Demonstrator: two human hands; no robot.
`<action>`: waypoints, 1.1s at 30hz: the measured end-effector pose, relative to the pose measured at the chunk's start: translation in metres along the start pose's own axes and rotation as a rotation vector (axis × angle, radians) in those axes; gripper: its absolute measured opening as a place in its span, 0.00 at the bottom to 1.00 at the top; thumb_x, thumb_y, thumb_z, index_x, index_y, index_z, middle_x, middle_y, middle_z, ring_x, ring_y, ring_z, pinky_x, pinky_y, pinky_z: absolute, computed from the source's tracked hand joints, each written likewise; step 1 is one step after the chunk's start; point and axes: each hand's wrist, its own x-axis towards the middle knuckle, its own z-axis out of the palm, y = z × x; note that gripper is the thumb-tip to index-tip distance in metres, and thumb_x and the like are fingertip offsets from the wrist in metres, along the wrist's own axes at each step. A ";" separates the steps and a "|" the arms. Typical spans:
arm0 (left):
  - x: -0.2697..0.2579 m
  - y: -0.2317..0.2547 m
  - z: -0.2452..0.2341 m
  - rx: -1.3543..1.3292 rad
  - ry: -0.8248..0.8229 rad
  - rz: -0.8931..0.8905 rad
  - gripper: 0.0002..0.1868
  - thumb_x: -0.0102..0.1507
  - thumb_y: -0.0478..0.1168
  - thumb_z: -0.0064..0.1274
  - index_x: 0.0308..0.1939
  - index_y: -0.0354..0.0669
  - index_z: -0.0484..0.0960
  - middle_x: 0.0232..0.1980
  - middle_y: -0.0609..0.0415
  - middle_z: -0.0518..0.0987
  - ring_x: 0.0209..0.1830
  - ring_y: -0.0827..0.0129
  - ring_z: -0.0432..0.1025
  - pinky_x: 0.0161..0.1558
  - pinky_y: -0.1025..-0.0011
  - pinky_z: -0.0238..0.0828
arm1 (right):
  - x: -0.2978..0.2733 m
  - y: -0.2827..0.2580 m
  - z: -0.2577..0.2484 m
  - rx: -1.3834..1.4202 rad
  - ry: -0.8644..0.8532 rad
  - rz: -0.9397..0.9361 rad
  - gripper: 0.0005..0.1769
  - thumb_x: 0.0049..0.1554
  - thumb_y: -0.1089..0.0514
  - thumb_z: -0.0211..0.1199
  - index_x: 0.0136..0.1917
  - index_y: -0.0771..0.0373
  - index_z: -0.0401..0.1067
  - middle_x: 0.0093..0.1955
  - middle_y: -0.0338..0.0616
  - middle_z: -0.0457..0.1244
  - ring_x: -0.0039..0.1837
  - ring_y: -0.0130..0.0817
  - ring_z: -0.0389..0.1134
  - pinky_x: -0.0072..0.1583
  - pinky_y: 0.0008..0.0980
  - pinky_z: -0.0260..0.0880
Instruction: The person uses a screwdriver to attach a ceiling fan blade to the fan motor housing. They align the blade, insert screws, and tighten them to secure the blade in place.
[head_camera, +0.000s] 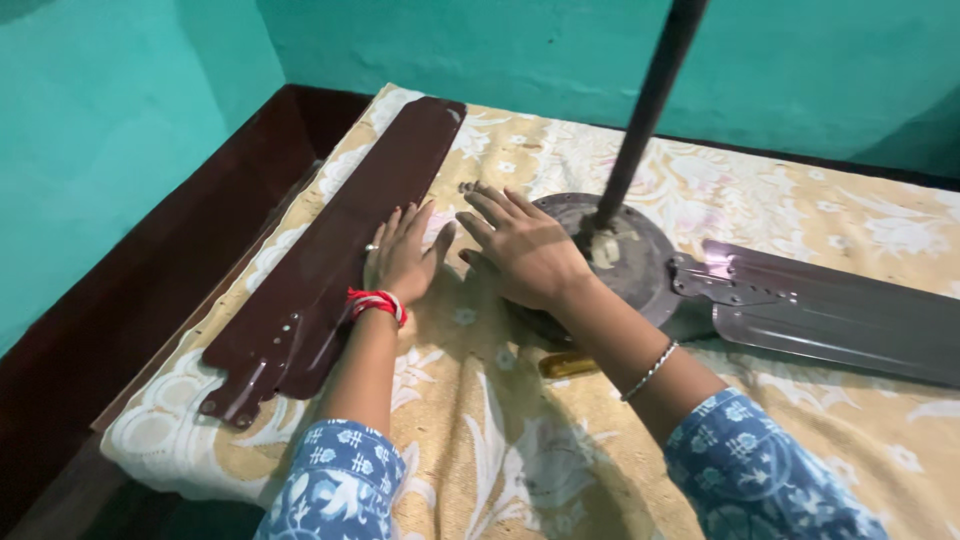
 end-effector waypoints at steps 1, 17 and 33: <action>0.001 0.003 -0.001 0.008 -0.027 -0.026 0.35 0.69 0.65 0.38 0.75 0.53 0.64 0.78 0.46 0.61 0.80 0.51 0.51 0.76 0.55 0.43 | -0.005 0.004 -0.010 -0.012 -0.001 -0.003 0.29 0.63 0.45 0.56 0.70 0.66 0.66 0.77 0.57 0.54 0.79 0.48 0.51 0.77 0.45 0.48; 0.020 0.068 -0.052 0.466 -0.128 0.072 0.34 0.68 0.65 0.29 0.77 0.64 0.56 0.82 0.52 0.50 0.83 0.58 0.37 0.76 0.42 0.25 | -0.069 0.032 -0.095 -0.414 -0.021 -0.279 0.39 0.65 0.36 0.48 0.81 0.56 0.52 0.84 0.47 0.44 0.84 0.39 0.44 0.81 0.41 0.40; 0.089 0.259 -0.136 -0.440 0.652 0.460 0.23 0.71 0.52 0.54 0.36 0.32 0.81 0.28 0.40 0.79 0.30 0.51 0.76 0.36 0.54 0.66 | -0.205 0.123 -0.121 -0.338 -0.056 0.166 0.48 0.63 0.30 0.43 0.81 0.68 0.45 0.84 0.54 0.44 0.84 0.49 0.42 0.79 0.47 0.38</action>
